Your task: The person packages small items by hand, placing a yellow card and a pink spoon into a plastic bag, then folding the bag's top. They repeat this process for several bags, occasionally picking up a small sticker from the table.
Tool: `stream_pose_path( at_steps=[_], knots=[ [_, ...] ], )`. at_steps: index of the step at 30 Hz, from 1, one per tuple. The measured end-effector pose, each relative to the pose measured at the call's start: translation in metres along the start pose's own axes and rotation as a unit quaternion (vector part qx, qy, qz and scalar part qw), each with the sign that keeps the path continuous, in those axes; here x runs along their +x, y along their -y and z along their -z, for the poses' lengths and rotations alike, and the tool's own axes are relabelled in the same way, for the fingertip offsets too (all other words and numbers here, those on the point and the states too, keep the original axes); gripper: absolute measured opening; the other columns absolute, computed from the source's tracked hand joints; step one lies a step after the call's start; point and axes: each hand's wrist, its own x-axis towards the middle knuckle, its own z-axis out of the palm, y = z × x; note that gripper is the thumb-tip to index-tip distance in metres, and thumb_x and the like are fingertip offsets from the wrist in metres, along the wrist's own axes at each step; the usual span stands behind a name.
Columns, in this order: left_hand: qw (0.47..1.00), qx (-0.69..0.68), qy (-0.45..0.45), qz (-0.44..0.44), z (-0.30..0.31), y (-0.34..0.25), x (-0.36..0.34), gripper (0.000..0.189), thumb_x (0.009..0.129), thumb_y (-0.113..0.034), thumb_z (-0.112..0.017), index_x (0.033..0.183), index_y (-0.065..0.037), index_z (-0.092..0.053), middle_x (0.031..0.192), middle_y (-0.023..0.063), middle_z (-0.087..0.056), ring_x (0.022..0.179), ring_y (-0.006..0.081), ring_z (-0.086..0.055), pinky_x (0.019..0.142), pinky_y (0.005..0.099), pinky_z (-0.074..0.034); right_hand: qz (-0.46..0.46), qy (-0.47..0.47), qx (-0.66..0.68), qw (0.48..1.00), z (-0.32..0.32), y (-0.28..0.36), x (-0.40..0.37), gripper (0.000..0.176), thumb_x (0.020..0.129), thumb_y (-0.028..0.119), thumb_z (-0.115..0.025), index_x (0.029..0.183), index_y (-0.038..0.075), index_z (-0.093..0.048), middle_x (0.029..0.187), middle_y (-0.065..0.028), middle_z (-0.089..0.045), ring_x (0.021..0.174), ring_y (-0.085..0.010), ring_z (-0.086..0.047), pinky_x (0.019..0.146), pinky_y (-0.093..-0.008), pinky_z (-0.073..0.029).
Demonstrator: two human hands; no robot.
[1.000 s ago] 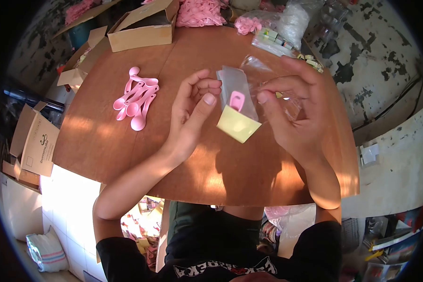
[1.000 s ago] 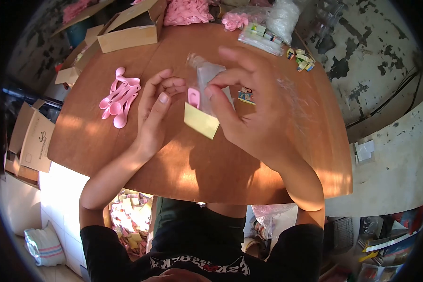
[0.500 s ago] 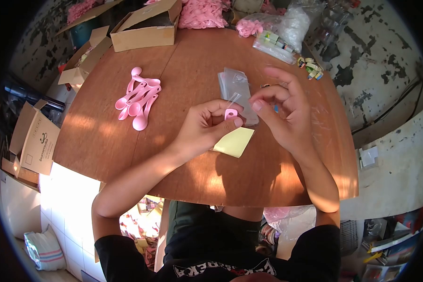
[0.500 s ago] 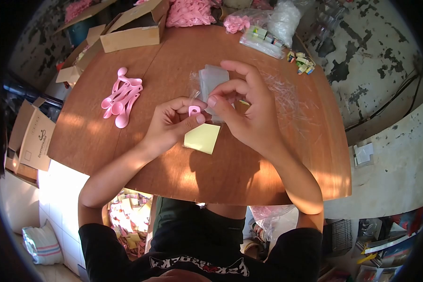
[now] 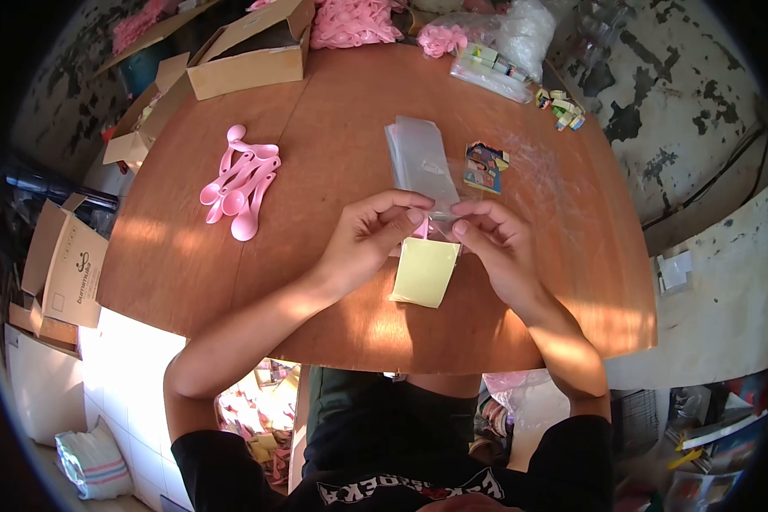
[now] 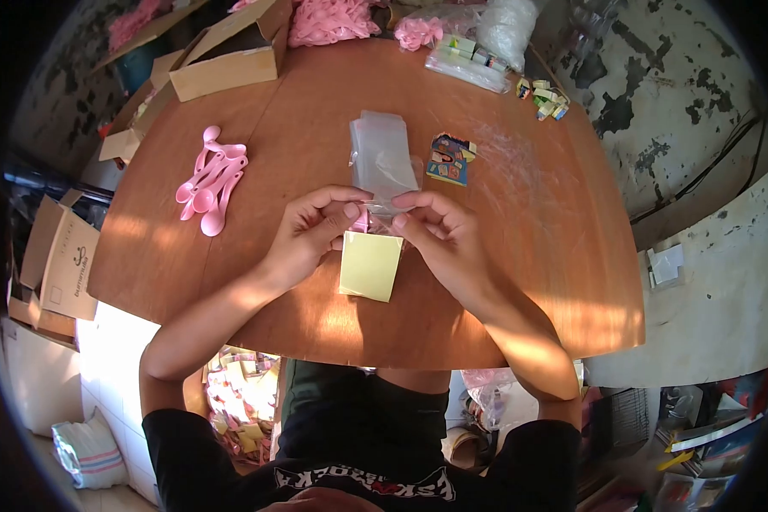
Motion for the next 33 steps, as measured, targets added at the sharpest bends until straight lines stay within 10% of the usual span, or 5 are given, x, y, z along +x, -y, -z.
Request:
stream_pose_path(
  at_steps=[22, 28, 33],
  knots=[
    [0.991, -0.120, 0.052, 0.019, 0.010, 0.006, 0.000, 0.021, 0.097, -0.001, -0.043, 0.107, 0.005, -0.060, 0.104, 0.0151, -0.064, 0.094, 0.0219, -0.067, 0.083, 0.0339, -0.058, 0.001, 0.006, 0.021, 1.000, 0.014, -0.016, -0.010, 0.017, 0.090, -0.003, -0.056, 0.103, -0.004, -0.067, 0.102, -0.0117, -0.069, 0.095, -0.0166, -0.065, 0.085, -0.0287, -0.051],
    [0.997, -0.016, 0.062, 0.043, 0.015, 0.013, 0.000, 0.017, 0.095, -0.013, -0.060, 0.105, 0.001, -0.061, 0.104, 0.0093, -0.064, 0.100, 0.0156, -0.064, 0.084, 0.0325, -0.055, 0.021, 0.022, 0.042, 0.999, 0.007, -0.011, -0.013, 0.018, 0.094, 0.009, -0.061, 0.106, -0.002, -0.066, 0.097, -0.0099, -0.068, 0.096, -0.0133, -0.063, 0.087, -0.0275, -0.049],
    [0.996, 0.051, 0.069, 0.034, 0.000, -0.007, -0.001, 0.032, 0.082, 0.008, -0.069, 0.112, 0.001, -0.058, 0.111, 0.0073, -0.061, 0.102, 0.0137, -0.062, 0.086, 0.0258, -0.054, 0.032, 0.030, 0.024, 0.999, 0.004, -0.011, -0.015, 0.028, 0.093, 0.011, -0.063, 0.118, -0.001, -0.057, 0.103, -0.0098, -0.065, 0.097, -0.0141, -0.063, 0.086, -0.0275, -0.050]
  ],
)
